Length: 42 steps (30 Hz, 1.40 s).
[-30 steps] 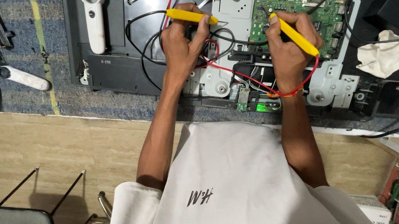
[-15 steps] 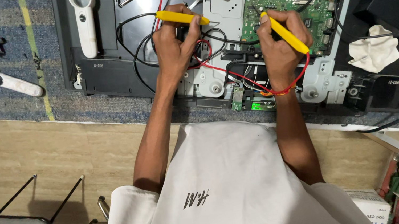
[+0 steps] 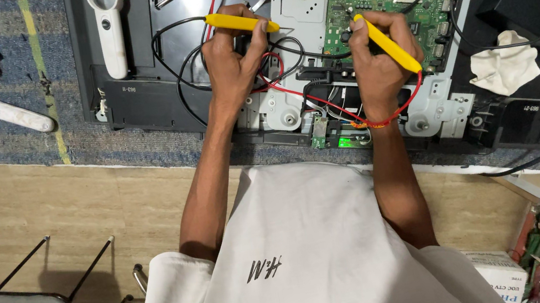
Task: The person works on an opened flat-screen TV lying on a repair bench, using tweezers on the mainboard, wiping the board with a cloth, and probing board points with multimeter test leads while viewing through a magnifier. They briefly open a drawer to take an item and reposition the TV chassis during the work.
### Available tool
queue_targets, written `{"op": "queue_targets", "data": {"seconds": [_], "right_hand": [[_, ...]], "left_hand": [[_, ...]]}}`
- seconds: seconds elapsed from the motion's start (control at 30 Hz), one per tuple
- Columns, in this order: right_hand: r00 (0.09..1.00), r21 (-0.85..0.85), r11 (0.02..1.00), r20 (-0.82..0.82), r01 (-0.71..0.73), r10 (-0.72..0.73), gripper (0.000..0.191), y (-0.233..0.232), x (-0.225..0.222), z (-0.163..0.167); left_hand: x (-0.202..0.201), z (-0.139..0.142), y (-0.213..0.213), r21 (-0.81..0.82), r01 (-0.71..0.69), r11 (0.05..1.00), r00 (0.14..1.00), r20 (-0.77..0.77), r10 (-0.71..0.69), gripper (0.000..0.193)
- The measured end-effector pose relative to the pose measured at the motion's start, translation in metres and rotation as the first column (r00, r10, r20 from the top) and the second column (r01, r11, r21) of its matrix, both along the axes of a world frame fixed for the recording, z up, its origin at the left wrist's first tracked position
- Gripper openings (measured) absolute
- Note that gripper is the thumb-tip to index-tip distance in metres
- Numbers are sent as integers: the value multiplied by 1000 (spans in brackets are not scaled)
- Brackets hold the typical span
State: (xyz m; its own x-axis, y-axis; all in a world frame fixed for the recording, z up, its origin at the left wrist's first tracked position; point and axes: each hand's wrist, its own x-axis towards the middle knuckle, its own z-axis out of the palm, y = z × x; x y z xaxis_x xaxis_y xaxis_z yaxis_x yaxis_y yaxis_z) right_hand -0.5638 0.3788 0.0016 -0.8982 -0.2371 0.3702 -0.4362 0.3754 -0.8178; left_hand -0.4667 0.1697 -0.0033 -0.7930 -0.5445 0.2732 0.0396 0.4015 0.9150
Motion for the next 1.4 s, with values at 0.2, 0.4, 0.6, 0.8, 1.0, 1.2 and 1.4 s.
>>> {"op": "queue_targets", "data": {"seconds": [0.2,0.4,0.6,0.8,1.0,1.2,1.4], "right_hand": [[999,75,997,-31,29,-27,11,0,-1,-2],[1000,61,998,-21,-1,2,11,1,-1,-2],[1000,66,997,-12,26,-25,11,0,-1,-1],[1000,26,1000,14,10,-10,10,-1,-1,-1],[1000,27,999,-24,18,-18,9,-2,1,-1],[997,54,998,-71,26,-23,8,-3,2,1],[1000,12,1000,-1,20,-20,9,-3,2,1]], "left_hand": [[-1,0,0,16,-5,1000,1000,22,5,20],[-1,0,0,4,3,1000,1000,28,-3,19],[-1,-1,0,-17,-8,1000,1000,14,8,21],[-1,-2,0,-8,-9,1000,1000,23,9,22],[-1,-2,1,6,-10,1000,999,31,10,22],[-1,-2,0,2,-11,1000,1000,27,11,21],[-2,-5,0,43,5,999,999,40,-7,20]]}}
